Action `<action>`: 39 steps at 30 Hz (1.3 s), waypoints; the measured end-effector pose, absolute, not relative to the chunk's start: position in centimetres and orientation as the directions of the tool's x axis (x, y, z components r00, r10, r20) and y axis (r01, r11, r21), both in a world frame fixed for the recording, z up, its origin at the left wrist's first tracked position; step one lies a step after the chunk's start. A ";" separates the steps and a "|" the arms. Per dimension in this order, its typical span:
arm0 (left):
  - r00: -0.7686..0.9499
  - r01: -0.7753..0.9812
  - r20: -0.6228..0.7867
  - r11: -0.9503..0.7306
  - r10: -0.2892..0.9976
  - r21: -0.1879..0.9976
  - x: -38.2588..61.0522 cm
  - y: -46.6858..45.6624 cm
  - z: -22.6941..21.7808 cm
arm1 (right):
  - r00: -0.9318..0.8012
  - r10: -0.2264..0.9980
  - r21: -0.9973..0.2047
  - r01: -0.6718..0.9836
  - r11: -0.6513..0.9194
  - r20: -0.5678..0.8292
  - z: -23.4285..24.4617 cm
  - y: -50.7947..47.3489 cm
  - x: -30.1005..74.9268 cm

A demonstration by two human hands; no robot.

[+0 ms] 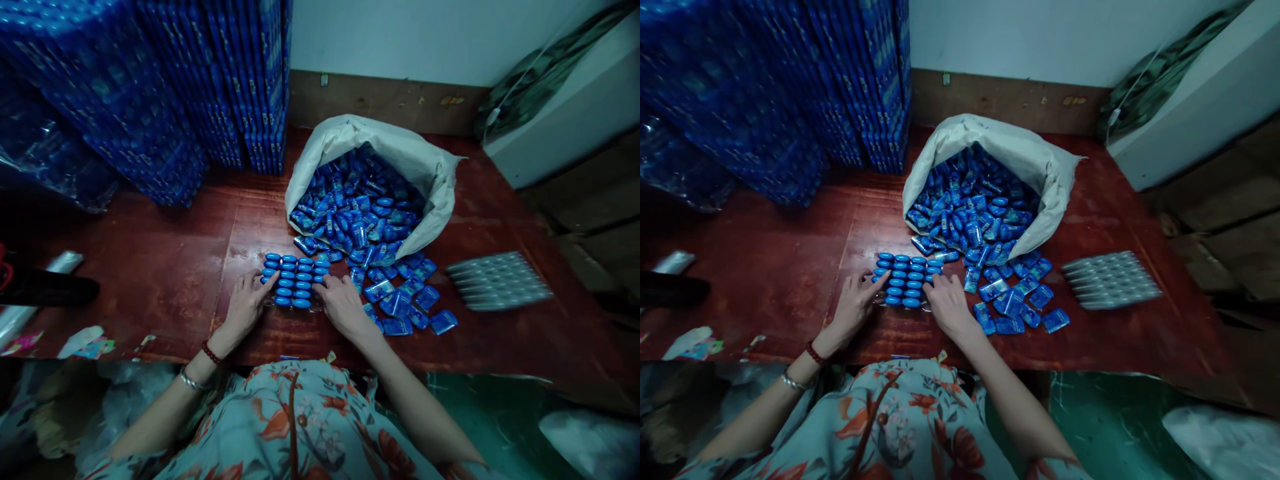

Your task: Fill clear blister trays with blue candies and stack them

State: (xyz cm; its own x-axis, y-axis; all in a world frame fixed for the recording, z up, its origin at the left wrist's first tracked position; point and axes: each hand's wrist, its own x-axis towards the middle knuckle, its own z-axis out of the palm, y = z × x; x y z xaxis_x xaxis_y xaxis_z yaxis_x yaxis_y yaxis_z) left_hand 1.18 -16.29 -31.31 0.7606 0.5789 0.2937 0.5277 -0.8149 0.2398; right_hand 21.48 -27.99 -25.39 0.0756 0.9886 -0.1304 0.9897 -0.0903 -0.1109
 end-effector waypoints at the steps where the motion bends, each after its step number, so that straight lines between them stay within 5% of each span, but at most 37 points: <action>1: 0.746 0.538 0.303 -0.805 0.593 0.251 1.1 -16.5 -31.4 | 0.119 0.990 -0.126 0.984 -0.128 -0.076 -26.1 -28.6 21.0; 6: 0.668 0.440 0.493 -0.830 0.558 0.343 0.9 -19.3 -31.3 | 0.400 0.889 -0.295 0.897 -0.330 0.224 -29.1 -33.6 22.1; 9: 0.748 0.142 0.582 -0.934 0.319 0.329 3.0 -21.9 -30.5 | 0.471 0.871 -0.151 0.880 -0.451 0.142 -29.2 -35.8 25.5; 12: 0.909 -0.039 0.407 -0.955 0.088 0.295 8.0 -24.2 -29.7 | 0.414 0.909 0.098 0.908 -0.408 -0.041 -28.4 -36.0 28.5; 16: 0.945 0.300 0.059 -0.923 0.322 0.240 16.5 -25.9 -29.4 | 0.274 0.949 0.184 0.952 -0.244 -0.154 -28.0 -34.7 30.8; 18: 0.883 0.458 -0.007 -0.861 0.468 0.219 19.8 -26.0 -29.4 | 0.270 0.956 0.097 0.961 -0.260 -0.111 -28.2 -34.7 31.7; 21: 0.829 0.548 -0.027 -0.800 0.559 0.242 22.5 -25.6 -29.6 | 0.369 0.920 -0.188 0.920 -0.343 0.130 -28.6 -35.9 32.6; 24: 0.837 0.534 -0.040 -0.799 0.546 0.278 22.7 -25.4 -29.4 | 0.637 0.717 -0.516 0.732 -0.446 0.283 -28.8 -37.6 31.9; 27: 0.883 0.463 -0.091 -0.821 0.461 0.335 20.9 -25.8 -28.8 | 0.838 0.522 -0.792 0.423 -0.440 0.158 -29.0 -38.7 30.2; 29: 0.928 0.373 -0.128 -0.844 0.351 0.386 18.8 -26.2 -28.2 | 0.865 0.500 -0.914 0.231 -0.332 0.037 -29.2 -38.9 29.1; 34: 0.990 0.141 -0.065 -0.801 0.127 0.581 11.2 -25.9 -26.1 | 0.792 0.608 -0.975 0.088 -0.205 -0.057 -29.7 -37.9 26.5; 39: 0.895 0.162 0.216 -0.735 0.391 0.659 3.2 -23.2 -24.1 | 0.553 0.820 -0.873 0.464 -0.153 0.150 -30.1 -35.0 23.3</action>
